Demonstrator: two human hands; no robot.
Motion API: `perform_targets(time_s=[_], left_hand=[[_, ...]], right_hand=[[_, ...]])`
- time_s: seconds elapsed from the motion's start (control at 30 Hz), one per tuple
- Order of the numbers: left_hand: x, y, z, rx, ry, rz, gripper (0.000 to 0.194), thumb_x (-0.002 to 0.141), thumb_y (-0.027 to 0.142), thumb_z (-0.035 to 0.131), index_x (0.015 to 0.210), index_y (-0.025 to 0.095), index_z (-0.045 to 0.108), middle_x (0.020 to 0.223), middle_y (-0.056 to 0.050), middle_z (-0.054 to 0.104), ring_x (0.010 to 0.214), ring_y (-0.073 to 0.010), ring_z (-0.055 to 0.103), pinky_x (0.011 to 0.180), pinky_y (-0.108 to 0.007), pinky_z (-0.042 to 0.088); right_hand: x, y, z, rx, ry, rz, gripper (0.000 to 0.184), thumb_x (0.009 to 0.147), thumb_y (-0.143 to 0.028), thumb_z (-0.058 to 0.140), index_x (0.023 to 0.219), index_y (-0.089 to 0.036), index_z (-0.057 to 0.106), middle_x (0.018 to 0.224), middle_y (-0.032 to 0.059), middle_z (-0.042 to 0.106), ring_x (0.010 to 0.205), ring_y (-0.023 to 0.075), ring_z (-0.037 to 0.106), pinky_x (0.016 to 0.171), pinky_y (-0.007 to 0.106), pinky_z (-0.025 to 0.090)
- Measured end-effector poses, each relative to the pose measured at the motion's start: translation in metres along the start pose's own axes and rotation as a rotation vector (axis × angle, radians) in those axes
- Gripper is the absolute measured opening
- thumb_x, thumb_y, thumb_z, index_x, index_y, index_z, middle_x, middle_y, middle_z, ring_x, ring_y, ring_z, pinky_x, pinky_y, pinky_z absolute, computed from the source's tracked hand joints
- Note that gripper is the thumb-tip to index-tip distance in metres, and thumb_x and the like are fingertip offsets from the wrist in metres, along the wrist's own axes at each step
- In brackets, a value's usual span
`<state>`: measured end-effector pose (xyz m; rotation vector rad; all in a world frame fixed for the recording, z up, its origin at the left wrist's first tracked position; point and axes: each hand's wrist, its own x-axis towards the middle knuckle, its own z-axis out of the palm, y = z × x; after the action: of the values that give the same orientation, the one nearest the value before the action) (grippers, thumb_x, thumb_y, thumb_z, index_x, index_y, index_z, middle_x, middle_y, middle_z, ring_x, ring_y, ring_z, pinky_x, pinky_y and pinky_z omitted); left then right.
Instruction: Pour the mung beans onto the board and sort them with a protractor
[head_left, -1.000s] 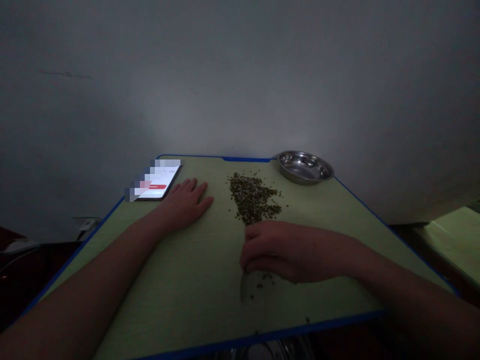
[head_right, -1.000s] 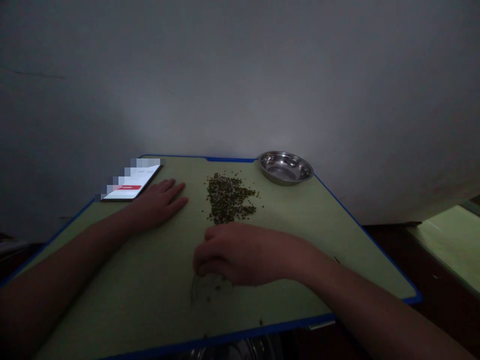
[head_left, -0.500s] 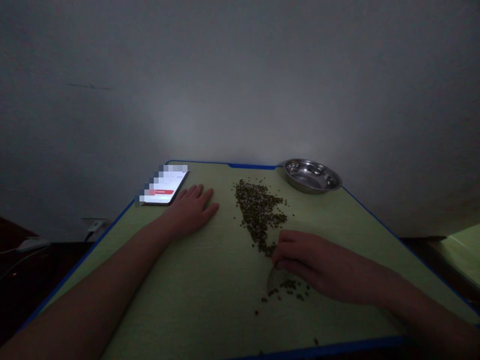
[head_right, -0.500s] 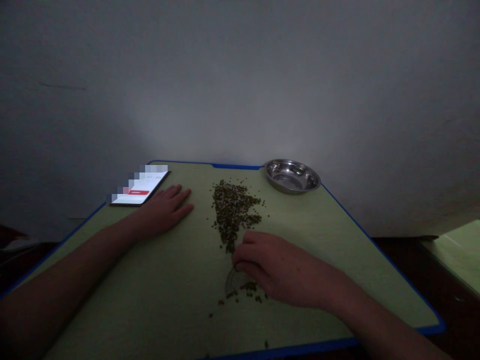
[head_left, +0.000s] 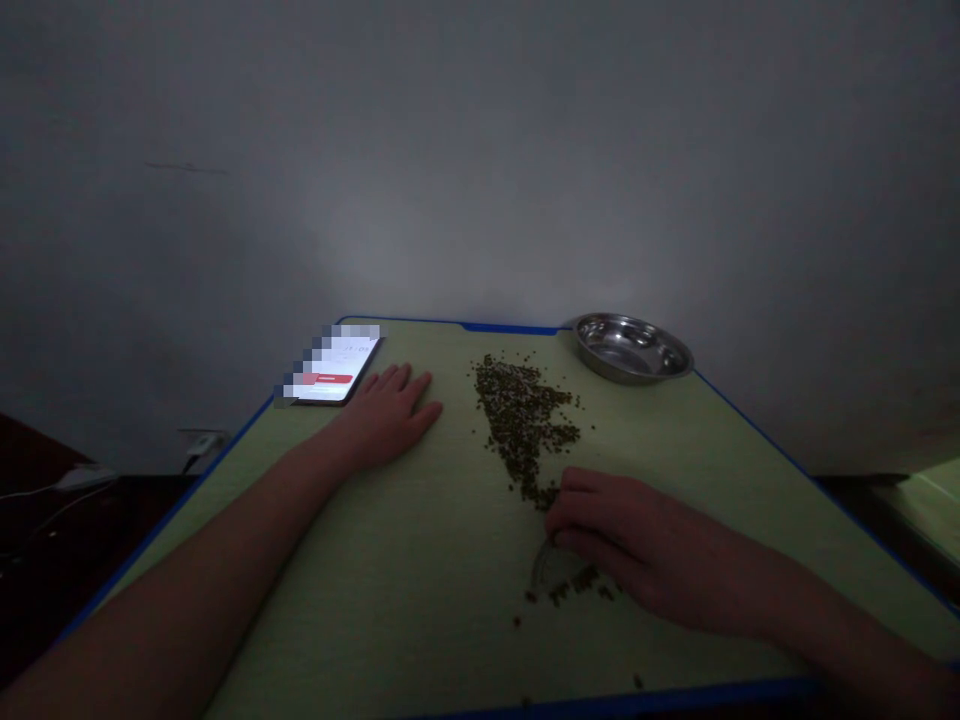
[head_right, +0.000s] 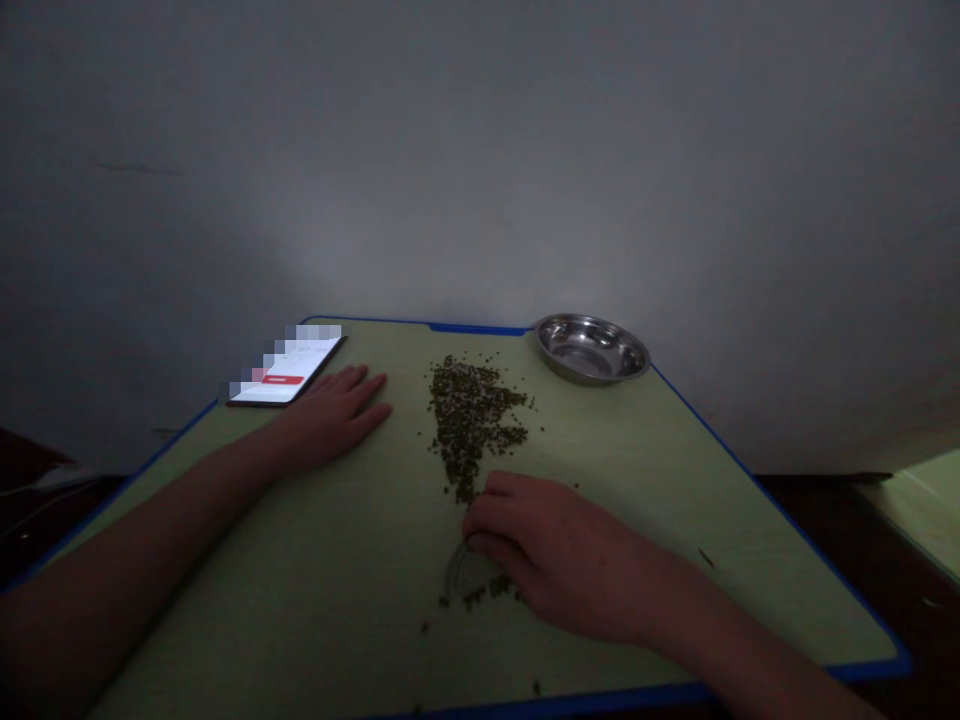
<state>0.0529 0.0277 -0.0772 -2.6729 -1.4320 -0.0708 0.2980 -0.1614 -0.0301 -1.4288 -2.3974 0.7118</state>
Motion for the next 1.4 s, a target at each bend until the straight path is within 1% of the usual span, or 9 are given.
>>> perform_targets(time_s=[0.13, 0.3, 0.5, 0.6, 0.73, 0.87, 1.2, 1.3, 1.4], left_hand=[[0.0, -0.001, 0.001, 0.025, -0.003, 0.011, 0.065, 0.094, 0.052, 0.021, 0.143, 0.013, 0.039, 0.148, -0.018, 0.041, 0.136, -0.0306, 0.035, 0.11, -0.044, 0.027], [0.0, 0.0, -0.001, 0.015, -0.005, 0.015, 0.067, 0.094, 0.052, 0.021, 0.144, 0.01, 0.038, 0.147, -0.021, 0.04, 0.137, -0.0322, 0.034, 0.11, -0.045, 0.027], [0.0, 0.001, -0.001, 0.019, -0.015, 0.006, 0.066, 0.094, 0.052, 0.021, 0.144, 0.012, 0.037, 0.148, -0.019, 0.04, 0.138, -0.0314, 0.032, 0.111, -0.046, 0.026], [0.001, 0.0, 0.0, 0.013, -0.01, 0.015, 0.066, 0.094, 0.052, 0.021, 0.143, 0.011, 0.038, 0.147, -0.021, 0.04, 0.138, -0.0318, 0.033, 0.11, -0.046, 0.027], [0.001, 0.0, 0.0, 0.012, -0.008, 0.017, 0.065, 0.094, 0.051, 0.022, 0.143, 0.011, 0.038, 0.147, -0.02, 0.041, 0.136, -0.0313, 0.036, 0.11, -0.045, 0.028], [0.0, 0.001, -0.001, 0.021, -0.011, 0.008, 0.065, 0.094, 0.052, 0.022, 0.144, 0.012, 0.038, 0.148, -0.019, 0.04, 0.137, -0.0313, 0.034, 0.109, -0.046, 0.027], [-0.001, 0.003, -0.003, 0.008, -0.006, 0.017, 0.063, 0.096, 0.05, 0.023, 0.143, 0.012, 0.038, 0.147, -0.02, 0.041, 0.137, -0.0317, 0.034, 0.11, -0.046, 0.027], [-0.001, 0.003, -0.003, -0.003, -0.019, 0.022, 0.064, 0.096, 0.049, 0.023, 0.144, 0.009, 0.037, 0.147, -0.023, 0.039, 0.137, -0.0329, 0.033, 0.11, -0.046, 0.026], [0.0, 0.002, -0.002, -0.001, -0.022, 0.023, 0.064, 0.096, 0.049, 0.024, 0.144, 0.009, 0.037, 0.147, -0.023, 0.039, 0.137, -0.0329, 0.034, 0.11, -0.047, 0.027]], right_hand=[[0.001, 0.001, 0.001, 0.004, 0.006, 0.004, 0.018, 0.097, -0.016, 0.044, 0.094, -0.02, 0.062, 0.092, 0.0018, 0.058, 0.083, 0.015, 0.057, 0.074, 0.028, 0.042], [0.002, 0.0, 0.002, -0.001, 0.002, 0.011, 0.018, 0.096, -0.016, 0.044, 0.092, -0.019, 0.061, 0.092, 0.0022, 0.058, 0.083, 0.0155, 0.056, 0.073, 0.029, 0.042], [0.0, -0.001, 0.002, 0.011, -0.011, 0.007, 0.019, 0.096, -0.015, 0.044, 0.094, -0.02, 0.062, 0.092, 0.0015, 0.058, 0.083, 0.015, 0.056, 0.073, 0.029, 0.042], [-0.001, -0.001, 0.001, 0.007, -0.023, 0.018, 0.02, 0.096, -0.016, 0.043, 0.095, -0.021, 0.063, 0.092, 0.0017, 0.058, 0.083, 0.0155, 0.056, 0.074, 0.03, 0.042], [-0.001, 0.0, 0.001, -0.002, -0.007, 0.031, 0.018, 0.097, -0.017, 0.043, 0.092, -0.02, 0.061, 0.092, 0.002, 0.059, 0.084, 0.0157, 0.057, 0.074, 0.03, 0.042], [0.001, 0.0, 0.002, 0.007, 0.012, 0.033, 0.017, 0.098, -0.018, 0.044, 0.091, -0.019, 0.06, 0.09, 0.0013, 0.058, 0.083, 0.0149, 0.056, 0.075, 0.029, 0.042], [-0.005, -0.004, 0.004, 0.019, -0.028, 0.036, 0.018, 0.097, -0.018, 0.044, 0.088, -0.021, 0.059, 0.091, -0.0006, 0.058, 0.082, 0.0135, 0.056, 0.073, 0.028, 0.042], [0.0, -0.005, 0.007, 0.002, -0.003, 0.037, 0.017, 0.097, -0.017, 0.045, 0.089, -0.02, 0.06, 0.089, -0.0001, 0.058, 0.081, 0.014, 0.056, 0.072, 0.028, 0.042], [0.008, -0.004, 0.008, -0.043, 0.048, 0.045, 0.017, 0.096, -0.016, 0.045, 0.091, -0.019, 0.061, 0.089, 0.0016, 0.058, 0.081, 0.0156, 0.056, 0.072, 0.03, 0.042]])
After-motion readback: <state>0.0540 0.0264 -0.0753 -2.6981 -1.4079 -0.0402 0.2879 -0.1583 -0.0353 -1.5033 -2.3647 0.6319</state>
